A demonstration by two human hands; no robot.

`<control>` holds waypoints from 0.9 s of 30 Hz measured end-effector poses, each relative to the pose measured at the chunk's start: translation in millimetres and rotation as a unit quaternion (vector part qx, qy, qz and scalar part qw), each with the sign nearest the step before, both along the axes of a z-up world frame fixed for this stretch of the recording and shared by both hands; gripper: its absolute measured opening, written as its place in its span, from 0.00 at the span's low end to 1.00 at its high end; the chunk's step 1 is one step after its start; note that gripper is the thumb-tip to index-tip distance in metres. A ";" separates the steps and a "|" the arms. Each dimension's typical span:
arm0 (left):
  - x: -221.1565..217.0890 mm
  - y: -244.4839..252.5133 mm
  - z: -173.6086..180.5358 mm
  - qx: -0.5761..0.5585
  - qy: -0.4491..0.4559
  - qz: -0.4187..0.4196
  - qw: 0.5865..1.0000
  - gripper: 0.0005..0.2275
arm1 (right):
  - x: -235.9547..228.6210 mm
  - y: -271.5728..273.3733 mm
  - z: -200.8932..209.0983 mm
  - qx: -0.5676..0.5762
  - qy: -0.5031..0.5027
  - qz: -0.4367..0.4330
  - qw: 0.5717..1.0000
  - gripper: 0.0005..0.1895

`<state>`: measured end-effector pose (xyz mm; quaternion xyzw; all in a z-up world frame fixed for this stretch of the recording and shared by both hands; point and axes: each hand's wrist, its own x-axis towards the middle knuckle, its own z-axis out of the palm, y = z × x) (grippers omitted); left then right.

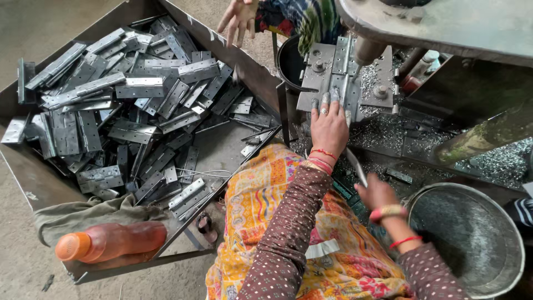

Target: The person operates a manual press machine to process metal pieces, placing them into the machine and pressing a lever. After processing, the person picks up a small packet, opens it, and applies a substance to their finger.

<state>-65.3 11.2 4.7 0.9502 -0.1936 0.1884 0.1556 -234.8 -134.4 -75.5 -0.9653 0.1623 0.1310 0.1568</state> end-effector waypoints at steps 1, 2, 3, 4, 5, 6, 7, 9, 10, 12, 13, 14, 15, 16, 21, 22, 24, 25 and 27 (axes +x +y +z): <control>3.8 0.6 1.5 -0.003 0.000 0.004 1.000 0.14 | -11.6 6.7 -12.1 0.007 -0.035 -0.016 0.999 0.24; 5.4 1.8 2.6 -0.004 -0.002 -0.003 1.000 0.14 | -17.2 8.3 -21.0 0.014 -0.069 -0.032 0.997 0.21; 3.5 3.9 2.6 -0.004 -0.001 -0.009 1.000 0.14 | -21.2 6.8 -26.5 0.017 -0.051 -0.029 0.998 0.20; 0.8 5.8 2.2 -0.005 0.000 -0.014 1.000 0.14 | -23.3 4.7 -28.7 0.021 -0.033 -0.025 0.999 0.20; 0.4 7.3 2.2 0.001 0.000 -0.016 1.000 0.13 | -17.0 2.3 -28.2 0.025 -0.019 -0.025 0.999 0.20; -1.9 8.1 1.9 0.006 0.000 -0.017 1.000 0.13 | -9.2 -2.8 -23.2 0.025 0.003 -0.013 1.000 0.21; 0.1 8.0 2.8 0.010 -0.001 -0.016 1.000 0.13 | 2.6 -11.4 -13.3 0.022 0.023 0.002 0.999 0.22; 8.1 6.2 2.6 0.024 -0.004 -0.018 1.000 0.12 | 27.7 -22.1 8.7 0.001 0.056 0.029 0.998 0.24; 12.0 4.3 1.0 0.031 -0.003 -0.019 0.999 0.12 | 41.0 -27.1 19.3 -0.018 0.067 0.040 0.997 0.24; 22.2 -4.6 -1.9 0.019 -0.028 -0.004 0.999 0.11 | 42.1 -24.4 32.4 -0.037 0.078 0.046 0.995 0.25; 29.3 -9.3 -2.0 0.013 -0.042 0.004 0.999 0.11 | 40.0 -20.9 36.5 -0.037 0.073 0.041 0.996 0.26; 31.9 -11.5 -3.2 0.010 -0.049 0.007 0.999 0.11 | 34.9 -18.9 39.4 -0.037 0.068 0.035 0.996 0.27; 35.8 -13.0 -3.4 0.009 -0.057 0.009 0.998 0.12 | 26.0 -14.7 39.2 -0.025 0.042 0.024 0.999 0.26; 38.4 -14.7 -3.3 0.007 -0.064 0.011 0.998 0.12 | 13.5 -8.4 36.7 -0.014 0.016 0.012 1.000 0.26; 23.4 -9.1 -11.3 0.022 -0.027 0.005 0.999 0.13 | 9.6 -6.9 23.6 0.004 0.023 0.009 1.000 0.26; 21.3 -9.7 -11.1 0.020 -0.059 0.015 0.998 0.14 | 15.5 -10.1 25.1 0.008 0.048 0.017 0.999 0.27; 20.0 -11.0 -9.4 0.036 -0.056 0.016 0.998 0.13 | 34.2 -18.5 33.7 0.003 0.082 0.030 0.996 0.28; 20.7 -12.2 -9.0 0.045 -0.055 0.017 0.997 0.13 | 43.6 -22.9 38.7 -0.004 0.090 0.033 0.995 0.28; 22.7 -16.1 -9.1 0.057 -0.033 0.011 0.998 0.12 | 52.9 -27.6 43.9 -0.012 0.102 0.033 0.994 0.28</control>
